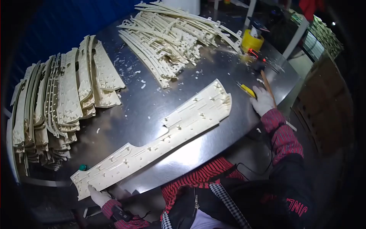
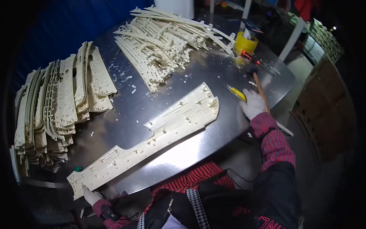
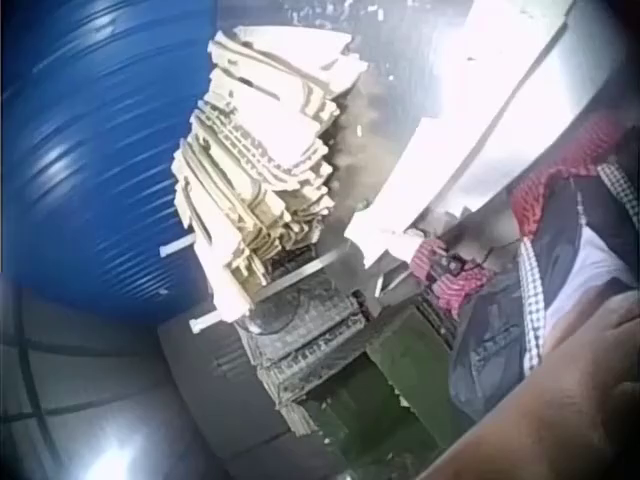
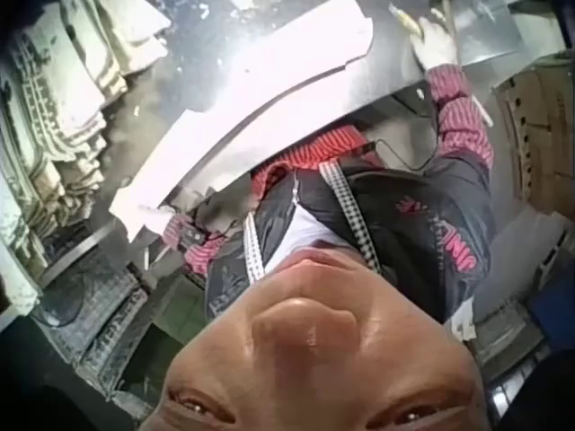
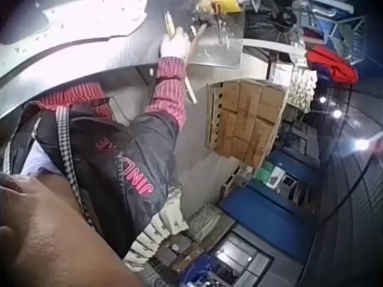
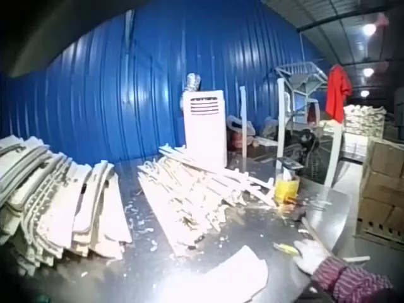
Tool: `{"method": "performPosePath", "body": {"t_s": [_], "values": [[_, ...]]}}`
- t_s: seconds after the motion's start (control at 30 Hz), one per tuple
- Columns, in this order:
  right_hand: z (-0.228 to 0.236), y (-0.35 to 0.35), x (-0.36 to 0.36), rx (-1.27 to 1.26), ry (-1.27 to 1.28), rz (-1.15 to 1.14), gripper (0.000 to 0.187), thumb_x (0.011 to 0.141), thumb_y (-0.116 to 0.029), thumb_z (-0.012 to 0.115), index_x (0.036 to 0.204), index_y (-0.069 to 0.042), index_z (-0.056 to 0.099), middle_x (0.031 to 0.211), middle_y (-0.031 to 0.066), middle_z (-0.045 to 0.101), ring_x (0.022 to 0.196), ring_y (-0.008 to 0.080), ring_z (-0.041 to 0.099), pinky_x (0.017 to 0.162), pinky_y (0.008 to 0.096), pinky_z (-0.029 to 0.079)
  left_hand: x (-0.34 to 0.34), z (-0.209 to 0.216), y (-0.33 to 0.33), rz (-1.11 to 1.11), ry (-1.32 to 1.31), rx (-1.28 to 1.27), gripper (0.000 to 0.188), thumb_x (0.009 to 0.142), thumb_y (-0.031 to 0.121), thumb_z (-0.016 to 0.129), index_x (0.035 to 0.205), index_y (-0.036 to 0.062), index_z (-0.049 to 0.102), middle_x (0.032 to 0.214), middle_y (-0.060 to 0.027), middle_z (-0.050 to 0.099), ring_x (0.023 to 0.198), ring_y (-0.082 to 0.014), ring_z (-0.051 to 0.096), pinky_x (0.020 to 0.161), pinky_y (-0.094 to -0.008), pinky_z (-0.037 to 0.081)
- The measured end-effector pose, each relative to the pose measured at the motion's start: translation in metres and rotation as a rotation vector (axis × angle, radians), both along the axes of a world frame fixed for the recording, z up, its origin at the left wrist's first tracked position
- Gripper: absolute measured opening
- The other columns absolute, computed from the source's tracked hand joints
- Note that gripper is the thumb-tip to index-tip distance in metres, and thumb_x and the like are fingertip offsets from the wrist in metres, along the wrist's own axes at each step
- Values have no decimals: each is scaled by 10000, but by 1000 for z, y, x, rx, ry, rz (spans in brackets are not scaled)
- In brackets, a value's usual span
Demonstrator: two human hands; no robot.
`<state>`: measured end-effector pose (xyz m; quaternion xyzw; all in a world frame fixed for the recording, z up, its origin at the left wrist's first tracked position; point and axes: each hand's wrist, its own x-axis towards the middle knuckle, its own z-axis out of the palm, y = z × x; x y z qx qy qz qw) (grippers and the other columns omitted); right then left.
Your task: The person strikes plastic parts with a mallet and trims them with a knife before stacking them, then repeats the process with a different plastic component using a hand tool to scrape its edges.
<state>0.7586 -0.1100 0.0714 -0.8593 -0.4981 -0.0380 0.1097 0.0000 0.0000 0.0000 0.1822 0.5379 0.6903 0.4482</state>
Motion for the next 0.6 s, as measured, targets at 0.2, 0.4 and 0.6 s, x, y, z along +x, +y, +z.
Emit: {"method": "performPosePath", "body": {"t_s": [0.2,0.4,0.6], "values": [[5,124,57,-283,-59,103,438,881,-294,633,1238,-39,634,1165,211,670,1101,386,624,963,452,485,81,10,27,170,315,-59,701,943,244,635,1517,4,313,1461,-202,458,1297,-352,521,1044,-411,478],[78,286,-39,17,-26,506,468,896,-313,587,1267,-31,619,1125,244,674,1065,401,641,926,466,510,156,26,28,544,1215,-399,706,930,214,625,1532,11,316,1587,-212,295,1465,-355,305,1181,-441,305],[29,425,-38,48,-243,388,436,877,-362,615,1157,-28,638,1089,221,685,1002,402,660,901,484,524,154,17,26,386,1383,-148,706,936,178,590,1565,65,289,1634,-212,166,1514,-356,182,1211,-480,242]]}}
